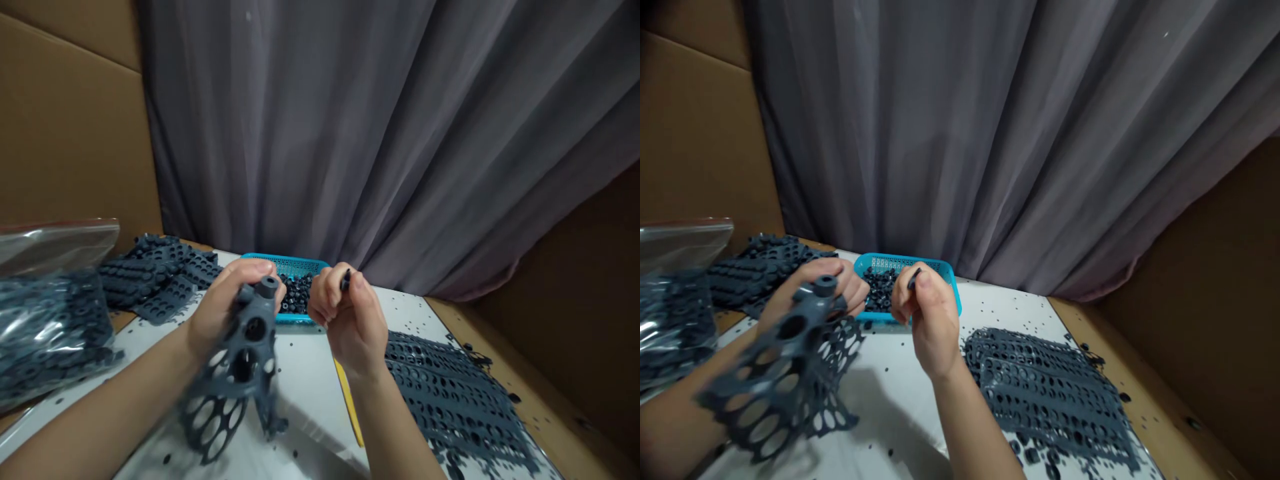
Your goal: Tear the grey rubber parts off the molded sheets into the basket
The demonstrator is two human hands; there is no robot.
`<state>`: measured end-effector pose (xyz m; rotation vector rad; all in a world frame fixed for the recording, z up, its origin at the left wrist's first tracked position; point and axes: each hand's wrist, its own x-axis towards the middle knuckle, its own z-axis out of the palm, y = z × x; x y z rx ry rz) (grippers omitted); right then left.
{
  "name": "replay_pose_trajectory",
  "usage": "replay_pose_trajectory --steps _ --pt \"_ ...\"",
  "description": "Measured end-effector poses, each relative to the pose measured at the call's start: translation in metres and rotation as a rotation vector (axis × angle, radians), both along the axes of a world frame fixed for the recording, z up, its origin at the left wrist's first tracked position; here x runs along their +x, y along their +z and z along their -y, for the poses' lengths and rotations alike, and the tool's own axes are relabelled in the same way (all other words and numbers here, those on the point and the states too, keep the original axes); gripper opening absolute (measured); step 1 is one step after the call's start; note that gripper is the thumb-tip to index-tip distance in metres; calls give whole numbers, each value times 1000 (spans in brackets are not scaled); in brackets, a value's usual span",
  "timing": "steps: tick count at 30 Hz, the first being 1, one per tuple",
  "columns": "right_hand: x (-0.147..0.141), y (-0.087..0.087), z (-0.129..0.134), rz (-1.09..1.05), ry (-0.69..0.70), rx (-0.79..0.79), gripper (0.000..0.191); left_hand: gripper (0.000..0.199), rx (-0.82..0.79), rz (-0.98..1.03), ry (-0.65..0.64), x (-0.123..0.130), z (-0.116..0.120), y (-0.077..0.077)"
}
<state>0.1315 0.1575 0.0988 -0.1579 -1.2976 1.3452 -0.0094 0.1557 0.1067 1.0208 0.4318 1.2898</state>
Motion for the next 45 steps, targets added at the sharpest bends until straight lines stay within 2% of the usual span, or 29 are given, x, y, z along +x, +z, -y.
replay_pose_trajectory --steps 4,9,11,15,18,21,24,25,27,28,31,33,36,38,40,42,45 --pt "3 -9 -12 91 123 28 40 28 -116 -152 197 -1 -3 3" --pt "4 -12 -12 183 35 156 46 18 -104 -227 406 -4 -5 7" --pt "9 -11 -14 292 -85 255 48 17 -80 -236 481 -6 -6 7" --pt "20 -6 -19 691 -450 581 47 9 -39 -161 679 -11 -11 8" --pt "27 -6 -27 911 -626 732 46 5 3 -83 806 -13 -14 9" --pt "35 -18 -45 1167 -762 666 38 6 44 -82 822 -14 -16 6" --pt "46 -35 -67 1363 -800 539 8 8 78 -183 751 -13 -14 2" --pt "49 -37 -71 1372 -788 522 11 10 105 -247 736 -12 -13 0" --pt "52 -35 -71 1287 -773 512 35 12 195 -407 752 -10 -10 -3" --pt "51 -29 -66 1202 -778 509 36 13 257 -500 781 -9 -8 -4" --pt "42 -4 -33 942 -771 505 11 11 515 -784 887 -6 -3 -10" --pt "33 10 -8 979 -721 536 19 8 679 -922 917 -4 -1 -14" --pt "24 18 12 1174 -701 569 28 9 730 -1000 863 -1 0 -15" --pt "24 17 13 1247 -673 564 27 16 654 -1004 734 0 1 -12" --pt "26 15 10 1225 -585 544 27 21 555 -982 567 0 3 -7" --pt "29 14 6 1117 -408 506 26 24 489 -965 389 -2 4 -1" --pt "32 13 1 945 -59 397 27 24 450 -952 80 -9 4 4"
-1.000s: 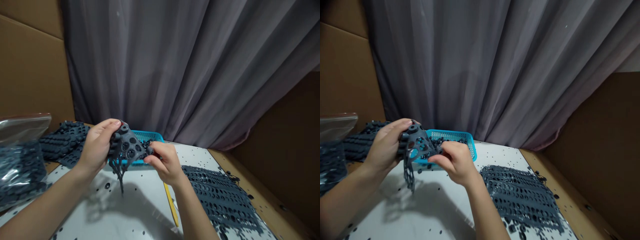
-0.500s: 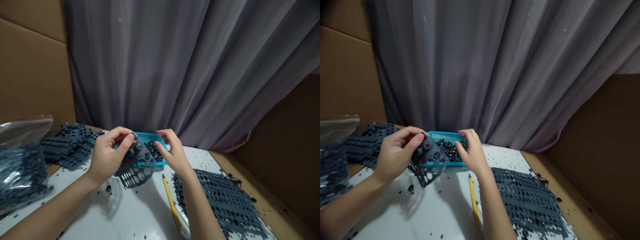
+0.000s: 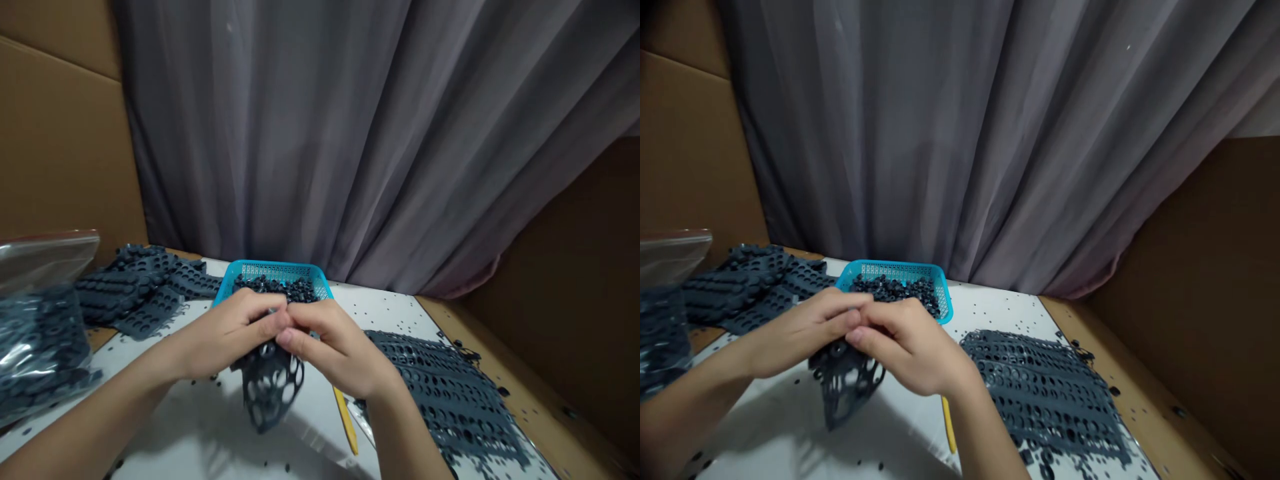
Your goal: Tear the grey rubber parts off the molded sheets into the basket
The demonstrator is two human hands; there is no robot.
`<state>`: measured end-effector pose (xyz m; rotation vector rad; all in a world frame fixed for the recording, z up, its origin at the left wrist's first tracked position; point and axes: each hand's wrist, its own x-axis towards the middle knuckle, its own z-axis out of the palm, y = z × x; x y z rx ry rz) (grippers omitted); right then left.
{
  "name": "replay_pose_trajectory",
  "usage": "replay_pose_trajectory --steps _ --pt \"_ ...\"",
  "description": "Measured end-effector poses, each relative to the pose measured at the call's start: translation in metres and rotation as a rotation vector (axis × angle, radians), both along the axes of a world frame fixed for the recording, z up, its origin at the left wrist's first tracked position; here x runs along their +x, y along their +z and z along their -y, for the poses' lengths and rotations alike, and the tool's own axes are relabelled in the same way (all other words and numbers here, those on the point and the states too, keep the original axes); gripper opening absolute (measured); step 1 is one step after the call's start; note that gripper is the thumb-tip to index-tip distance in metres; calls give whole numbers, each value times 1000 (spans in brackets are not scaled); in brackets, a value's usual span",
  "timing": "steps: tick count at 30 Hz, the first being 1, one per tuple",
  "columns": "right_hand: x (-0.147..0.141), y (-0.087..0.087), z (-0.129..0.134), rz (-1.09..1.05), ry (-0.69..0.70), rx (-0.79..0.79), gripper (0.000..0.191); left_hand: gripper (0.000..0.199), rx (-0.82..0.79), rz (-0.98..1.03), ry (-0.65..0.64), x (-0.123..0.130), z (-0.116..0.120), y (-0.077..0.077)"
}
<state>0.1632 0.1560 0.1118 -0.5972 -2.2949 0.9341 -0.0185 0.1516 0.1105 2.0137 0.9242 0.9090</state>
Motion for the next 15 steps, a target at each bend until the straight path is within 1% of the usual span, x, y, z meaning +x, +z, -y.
replay_pose_trajectory --steps 1,2,4,6,8,10,12,15 --pt "1 -1 -1 -27 62 -86 28 23 -52 2 -73 -3 0 1" --pt "1 -3 -2 -52 106 -167 29 20 -99 21 -120 -7 -1 1" --pt "0 -8 -4 -114 141 -297 31 18 -160 94 -135 -14 -2 0" --pt "-4 -14 -6 -205 138 -394 30 20 -201 142 -130 -18 -3 -1" --pt "-13 -20 -6 -348 117 -478 29 28 -277 160 -192 -17 -3 -3" --pt "-26 -26 -3 -542 85 -555 29 37 -374 236 -252 -11 -2 -6" --pt "-40 -30 1 -741 41 -612 29 42 -451 402 -216 -3 0 -8" --pt "-56 -33 7 -935 -37 -648 30 42 -497 627 -62 10 4 -12"
